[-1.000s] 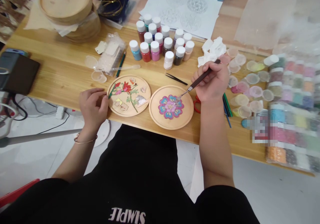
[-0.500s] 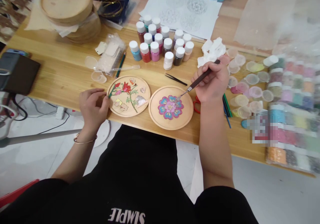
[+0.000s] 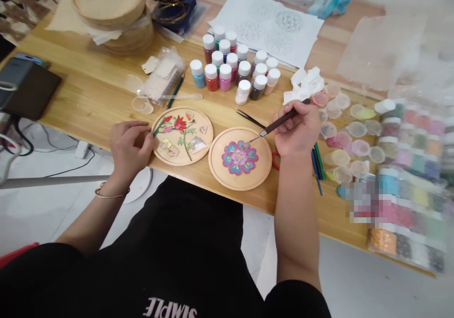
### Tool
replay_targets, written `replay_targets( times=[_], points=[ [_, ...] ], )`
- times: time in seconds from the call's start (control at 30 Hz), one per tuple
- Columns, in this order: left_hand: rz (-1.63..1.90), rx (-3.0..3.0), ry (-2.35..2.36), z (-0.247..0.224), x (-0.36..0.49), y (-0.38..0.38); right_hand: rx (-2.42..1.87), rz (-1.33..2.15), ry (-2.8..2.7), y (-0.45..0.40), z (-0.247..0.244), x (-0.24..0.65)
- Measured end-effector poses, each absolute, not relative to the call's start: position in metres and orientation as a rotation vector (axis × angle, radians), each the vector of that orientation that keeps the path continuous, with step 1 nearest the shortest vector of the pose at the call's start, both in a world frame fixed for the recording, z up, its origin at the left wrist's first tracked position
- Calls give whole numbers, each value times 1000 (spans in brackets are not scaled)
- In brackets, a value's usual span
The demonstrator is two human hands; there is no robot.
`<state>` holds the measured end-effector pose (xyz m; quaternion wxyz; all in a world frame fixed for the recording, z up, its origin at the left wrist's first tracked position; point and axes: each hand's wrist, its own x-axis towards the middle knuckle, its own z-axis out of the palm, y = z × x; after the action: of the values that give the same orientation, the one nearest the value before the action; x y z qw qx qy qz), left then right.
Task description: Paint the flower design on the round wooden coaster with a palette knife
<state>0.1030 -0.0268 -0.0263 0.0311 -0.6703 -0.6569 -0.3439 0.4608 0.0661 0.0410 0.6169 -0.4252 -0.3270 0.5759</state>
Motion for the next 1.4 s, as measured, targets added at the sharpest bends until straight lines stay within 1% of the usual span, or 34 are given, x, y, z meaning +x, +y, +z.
replay_targets(
  times=[0.27,0.77,1.4],
  points=[
    [-1081,-2054,-1920,-28,102,-27,-960,1320,-747,64,44,458],
    [-1036,-2052,-2078,-26,103,-27,-988,1332,-640,65,45,453],
    [-1062,-2047,-2087,-27,103,-27,-1028,1306,-684,67,39,454]
  ],
)
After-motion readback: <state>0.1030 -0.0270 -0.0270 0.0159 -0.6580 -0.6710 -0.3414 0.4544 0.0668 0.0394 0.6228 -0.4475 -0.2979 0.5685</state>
